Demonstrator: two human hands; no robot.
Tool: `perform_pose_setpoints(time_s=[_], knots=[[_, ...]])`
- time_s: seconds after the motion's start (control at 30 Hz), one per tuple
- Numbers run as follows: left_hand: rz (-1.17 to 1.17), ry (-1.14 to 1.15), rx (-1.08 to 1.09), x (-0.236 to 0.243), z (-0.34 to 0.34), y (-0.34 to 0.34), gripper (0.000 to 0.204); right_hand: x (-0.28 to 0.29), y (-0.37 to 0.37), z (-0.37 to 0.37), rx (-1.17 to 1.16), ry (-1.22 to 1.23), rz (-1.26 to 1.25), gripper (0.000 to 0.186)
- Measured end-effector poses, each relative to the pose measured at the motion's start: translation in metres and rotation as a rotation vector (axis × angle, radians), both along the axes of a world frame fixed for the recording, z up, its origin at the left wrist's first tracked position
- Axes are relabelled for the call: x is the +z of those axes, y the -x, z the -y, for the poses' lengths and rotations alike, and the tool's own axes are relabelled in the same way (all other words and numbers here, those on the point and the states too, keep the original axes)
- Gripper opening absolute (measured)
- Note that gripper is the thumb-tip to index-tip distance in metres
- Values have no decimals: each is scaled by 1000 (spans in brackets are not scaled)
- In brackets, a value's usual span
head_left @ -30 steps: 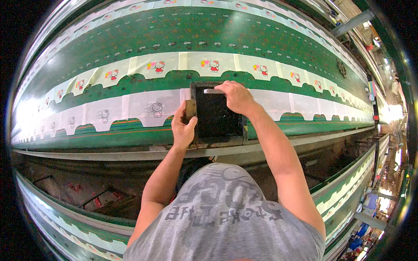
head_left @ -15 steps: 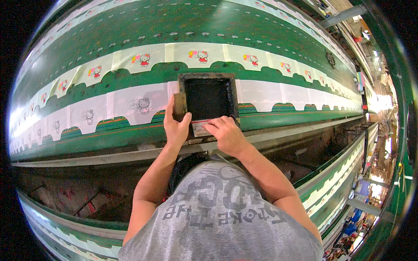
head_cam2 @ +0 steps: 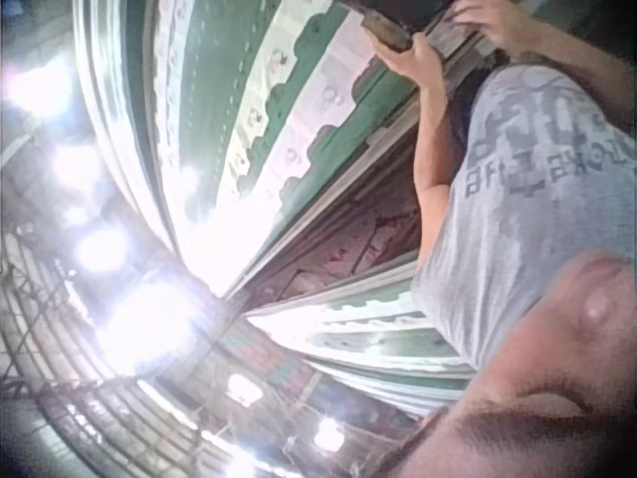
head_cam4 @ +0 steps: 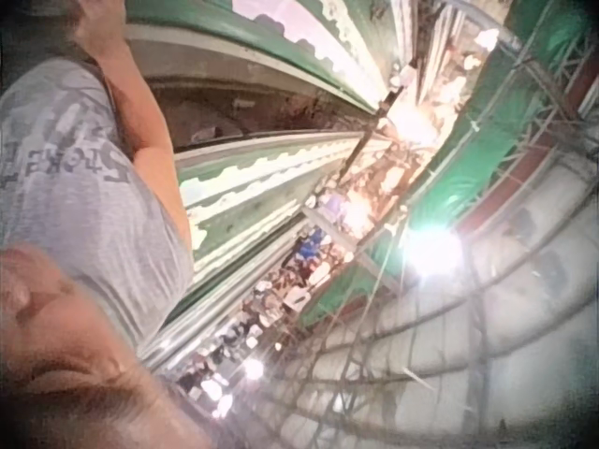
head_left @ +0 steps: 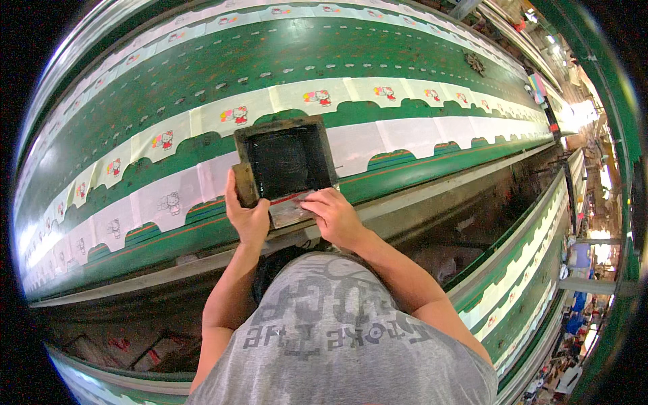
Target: The person uses a squeegee to pull ink across a screen printing frame placed on a long fabric roll. The person repeatedly repositions the frame and scrapes ink to print a pattern along the fabric.
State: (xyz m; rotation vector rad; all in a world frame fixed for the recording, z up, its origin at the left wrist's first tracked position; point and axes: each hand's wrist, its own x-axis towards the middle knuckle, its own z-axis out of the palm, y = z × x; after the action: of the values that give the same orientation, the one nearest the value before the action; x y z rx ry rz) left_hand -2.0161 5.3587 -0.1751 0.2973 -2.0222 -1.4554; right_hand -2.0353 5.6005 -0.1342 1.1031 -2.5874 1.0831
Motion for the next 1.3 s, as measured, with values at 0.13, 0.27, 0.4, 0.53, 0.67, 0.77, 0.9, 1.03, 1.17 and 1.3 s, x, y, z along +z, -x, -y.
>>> perform_pose_setpoints(time_s=[0.13,0.27,0.4,0.53,0.67,0.77,0.9,1.03,1.17,1.3], knots=[[-24,-100,-24,-20,-76,28,99,-3,17,-75,-32,8,-11,40],[-15,1,19,-30,-128,45,99,-2,36,-132,-9,6,13,41],[107,-304,-17,-19,-161,53,98,-5,51,-167,50,-16,-7,44],[74,-287,-15,-22,-171,57,100,0,59,-173,103,-63,-93,43],[98,-335,-18,-28,-172,59,103,11,74,-168,220,-220,-143,45],[123,-344,-22,-31,-171,61,101,19,92,-170,303,-340,-80,43],[126,-262,-12,-19,-175,62,92,29,143,-168,368,-360,60,36],[90,-461,-49,-32,-168,64,81,23,195,-147,351,-311,78,31],[113,-420,-125,-41,-151,64,76,12,233,-123,201,-289,8,33],[173,-353,-125,-37,-145,63,75,11,233,-115,120,-286,39,45]])
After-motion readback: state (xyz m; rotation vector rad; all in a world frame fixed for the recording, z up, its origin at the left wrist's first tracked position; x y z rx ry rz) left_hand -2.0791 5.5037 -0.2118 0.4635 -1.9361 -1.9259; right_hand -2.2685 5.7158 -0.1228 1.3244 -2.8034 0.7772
